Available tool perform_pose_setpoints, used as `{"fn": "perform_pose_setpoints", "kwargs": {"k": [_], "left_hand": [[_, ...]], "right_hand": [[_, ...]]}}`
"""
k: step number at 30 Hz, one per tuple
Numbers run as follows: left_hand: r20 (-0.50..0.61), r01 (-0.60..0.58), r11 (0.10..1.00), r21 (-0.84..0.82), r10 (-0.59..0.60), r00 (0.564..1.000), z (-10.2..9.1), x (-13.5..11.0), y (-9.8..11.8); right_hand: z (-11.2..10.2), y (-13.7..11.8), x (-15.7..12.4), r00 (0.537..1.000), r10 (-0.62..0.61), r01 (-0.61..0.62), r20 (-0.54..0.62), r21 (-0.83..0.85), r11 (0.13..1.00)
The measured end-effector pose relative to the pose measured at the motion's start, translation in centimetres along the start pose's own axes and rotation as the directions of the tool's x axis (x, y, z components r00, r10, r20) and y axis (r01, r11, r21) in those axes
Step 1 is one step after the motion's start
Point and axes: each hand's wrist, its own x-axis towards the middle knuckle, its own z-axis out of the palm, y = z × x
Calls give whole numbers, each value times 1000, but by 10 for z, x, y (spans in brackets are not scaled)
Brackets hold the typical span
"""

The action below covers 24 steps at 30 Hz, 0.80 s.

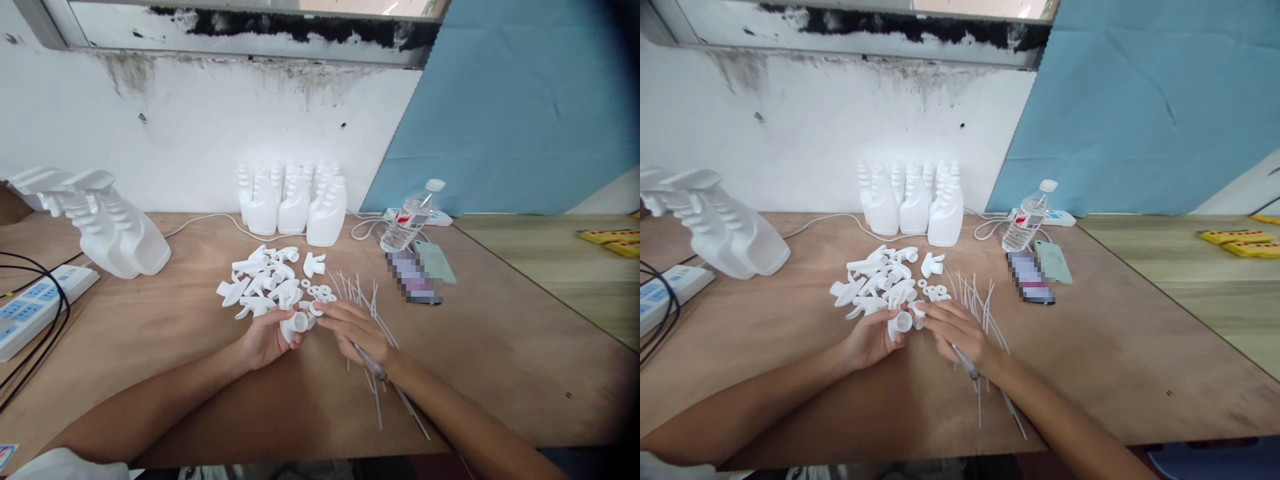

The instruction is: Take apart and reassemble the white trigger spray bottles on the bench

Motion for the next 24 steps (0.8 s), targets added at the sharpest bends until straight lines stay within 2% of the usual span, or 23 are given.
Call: {"fn": "perform_pose_setpoints", "kwargs": {"k": [4, 8, 12, 15, 17, 18, 19, 21, 23, 24], "left_hand": [[29, -1, 999, 44, 0, 1000, 3, -2, 1], [60, -23, 994, 107, 17, 998, 6, -5, 1], [128, -100, 960, 260, 68, 989, 11, -9, 8], [142, -204, 845, 494, 153, 978, 19, -14, 27], [121, -248, 686, 684, 229, 966, 26, -17, 46], [112, -258, 579, 773, 276, 955, 29, -18, 56], [107, -251, 449, 858, 323, 941, 31, -19, 67], [112, -179, 133, 975, 401, 909, 34, -20, 86], [116, -42, -178, 983, 429, 896, 35, -19, 100], [107, 31, -301, 953, 430, 897, 34, -19, 105]], "right_hand": [[-5, 10, -3, 980, 193, -190, -54, 51, 980], [-6, 16, -6, 915, 398, -390, -72, 101, 915], [-5, 20, -8, 883, 460, -445, -92, 146, 884], [-5, 21, -10, 876, 472, -456, -98, 148, 878], [-4, 22, -11, 877, 471, -455, -97, 149, 878], [-4, 22, -12, 878, 470, -454, -92, 149, 878], [-4, 22, -13, 879, 469, -454, -87, 150, 878], [-3, 22, -14, 881, 467, -453, -77, 148, 879], [-2, 22, -14, 882, 467, -455, -62, 146, 879], [-1, 22, -15, 883, 466, -455, -53, 146, 879]]}}
